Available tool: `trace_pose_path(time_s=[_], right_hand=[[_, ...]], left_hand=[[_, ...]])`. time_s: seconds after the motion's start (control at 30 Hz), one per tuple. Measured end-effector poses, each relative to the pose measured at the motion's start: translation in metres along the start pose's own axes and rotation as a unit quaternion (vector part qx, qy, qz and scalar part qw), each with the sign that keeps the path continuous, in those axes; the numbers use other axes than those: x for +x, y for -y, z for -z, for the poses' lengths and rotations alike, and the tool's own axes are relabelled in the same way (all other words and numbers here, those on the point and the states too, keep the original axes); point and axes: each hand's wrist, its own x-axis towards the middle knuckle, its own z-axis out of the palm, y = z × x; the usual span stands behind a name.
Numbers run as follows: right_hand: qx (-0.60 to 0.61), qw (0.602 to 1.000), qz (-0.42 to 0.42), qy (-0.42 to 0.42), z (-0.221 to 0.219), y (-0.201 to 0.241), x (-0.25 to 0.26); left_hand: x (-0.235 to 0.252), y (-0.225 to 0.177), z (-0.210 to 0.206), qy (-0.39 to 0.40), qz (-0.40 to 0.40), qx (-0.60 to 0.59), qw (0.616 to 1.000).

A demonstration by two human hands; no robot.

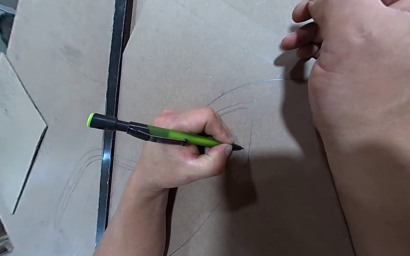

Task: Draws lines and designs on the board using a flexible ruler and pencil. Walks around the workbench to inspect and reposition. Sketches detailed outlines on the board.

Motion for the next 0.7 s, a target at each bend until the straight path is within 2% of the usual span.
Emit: trace_pose_path(time_s=[0.2,0.33,0.47,0.7], right_hand=[[0.003,1.000,-0.005,0.005,0.000,0.001,0.000],[-0.001,1.000,-0.008,-0.001,0.000,0.002,0.000],[0.006,1.000,-0.016,-0.003,0.001,0.005,0.000],[0.011,0.999,-0.030,0.003,0.003,0.007,-0.001]], left_hand=[[0.000,-0.001,-0.007,-0.075,0.022,0.012,0.997],[0.004,-0.001,-0.005,-0.075,0.034,0.007,0.997],[0.018,0.001,-0.009,-0.136,0.034,-0.015,0.990],[0.022,0.002,-0.011,-0.161,0.031,-0.019,0.986]])
